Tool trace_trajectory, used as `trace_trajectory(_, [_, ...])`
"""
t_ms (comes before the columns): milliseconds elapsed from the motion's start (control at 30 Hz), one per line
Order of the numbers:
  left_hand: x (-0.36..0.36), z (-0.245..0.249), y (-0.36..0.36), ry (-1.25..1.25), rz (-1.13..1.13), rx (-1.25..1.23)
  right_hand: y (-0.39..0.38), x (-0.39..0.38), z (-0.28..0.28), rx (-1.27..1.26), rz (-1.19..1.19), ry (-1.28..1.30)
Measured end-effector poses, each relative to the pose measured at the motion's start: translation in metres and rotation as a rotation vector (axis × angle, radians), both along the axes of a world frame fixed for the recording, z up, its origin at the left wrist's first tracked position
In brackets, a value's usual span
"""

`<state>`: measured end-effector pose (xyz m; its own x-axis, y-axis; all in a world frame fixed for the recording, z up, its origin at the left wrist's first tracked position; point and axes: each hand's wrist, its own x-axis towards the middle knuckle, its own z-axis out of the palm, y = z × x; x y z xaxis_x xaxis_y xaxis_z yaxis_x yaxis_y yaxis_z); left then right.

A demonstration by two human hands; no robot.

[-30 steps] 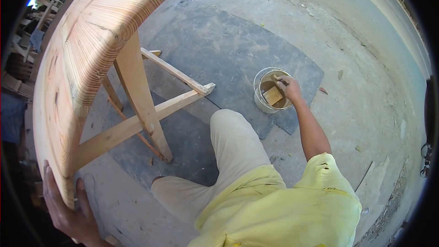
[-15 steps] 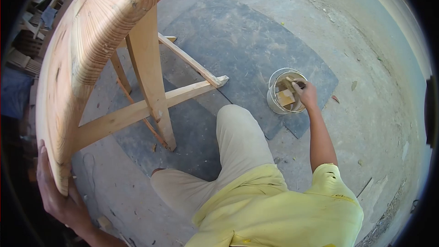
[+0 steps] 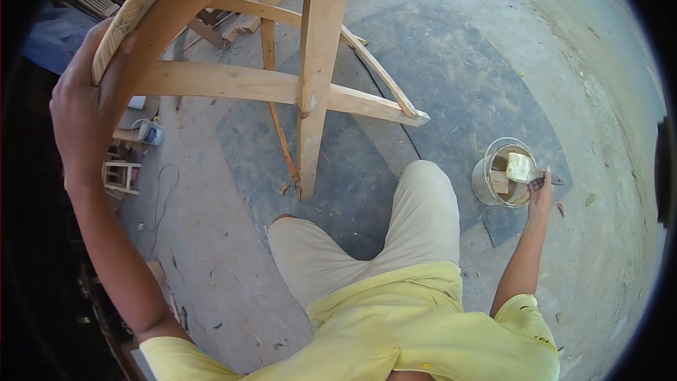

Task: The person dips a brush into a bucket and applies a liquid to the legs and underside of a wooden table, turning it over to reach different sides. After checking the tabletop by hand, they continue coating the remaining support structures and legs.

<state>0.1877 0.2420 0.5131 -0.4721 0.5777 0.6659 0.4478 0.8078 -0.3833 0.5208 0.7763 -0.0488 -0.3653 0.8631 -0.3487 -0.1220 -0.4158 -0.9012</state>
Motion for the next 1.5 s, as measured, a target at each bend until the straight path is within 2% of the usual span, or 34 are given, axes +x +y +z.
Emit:
trace_trajectory(67, [-0.022,0.016,-0.002,-0.015,0.012,0.003,-0.011,-0.013,0.006,-0.226,-0.227,0.378])
trace_trajectory(100, [-0.033,0.026,0.001,-0.046,0.014,0.011,-0.023,-0.029,0.013,-0.232,-0.227,0.384])
trace_trajectory(167, [-0.048,0.044,0.009,-0.066,0.011,0.015,-0.059,-0.073,0.03,-0.258,-0.038,0.646])
trace_trajectory(267, [-0.071,0.064,0.018,-0.09,0.052,-0.006,-0.155,-0.16,0.098,-0.287,0.182,0.655])
trace_trajectory(367, [-0.107,0.078,0.014,-0.113,0.029,0.009,-0.232,-0.241,0.122,-0.307,0.35,0.729])
trace_trajectory(433, [-0.122,0.086,0.013,-0.219,-0.006,0.094,-0.274,-0.291,0.144,-0.274,0.355,0.768])
trace_trajectory(567, [-0.144,0.094,0.013,-0.118,0.06,0.052,-0.317,-0.369,0.192,-0.182,0.331,0.819])
trace_trajectory(633, [-0.163,0.101,0.003,-0.156,-0.057,0.057,-0.323,-0.374,0.185,-0.122,0.28,0.806])
trace_trajectory(733, [-0.162,0.101,0.006,-0.087,-0.009,0.063,-0.315,-0.353,0.163,-0.153,0.252,0.712])
trace_trajectory(933, [-0.17,0.104,0.005,-0.183,-0.011,0.093,-0.33,-0.378,0.217,-0.027,0.252,0.777])
trace_trajectory(1067, [-0.181,0.105,0.004,-0.156,-0.011,0.077,-0.329,-0.368,0.178,0.023,0.135,0.71])
trace_trajectory(1133, [-0.184,0.106,0.001,-0.134,-0.055,0.037,-0.321,-0.346,0.14,-0.116,0.018,0.557])
trace_trajectory(1167, [-0.181,0.107,0.004,-0.129,-0.062,0.037,-0.324,-0.338,0.133,-0.114,0.012,0.562])
trace_trajectory(1233, [-0.177,0.102,0.009,-0.112,0.031,0.049,-0.328,-0.329,0.123,-0.141,-0.107,0.506])
trace_trajectory(1267, [-0.176,0.103,0.009,-0.11,0.023,0.052,-0.33,-0.331,0.133,-0.136,-0.114,0.509])
trace_trajectory(1333, [-0.183,0.104,0.007,-0.127,0.008,0.067,-0.346,-0.34,0.168,-0.078,0.034,0.629])
trace_trajectory(1400, [-0.191,0.108,0.004,-0.133,-0.027,0.064,-0.349,-0.353,0.184,-0.054,0.035,0.638])
trace_trajectory(1433, [-0.196,0.108,0.002,-0.142,-0.045,0.057,-0.348,-0.355,0.187,-0.039,0.05,0.643])
trace_trajectory(1500, [-0.199,0.106,0.004,-0.123,-0.04,0.059,-0.335,-0.353,0.156,-0.011,-0.031,0.556])
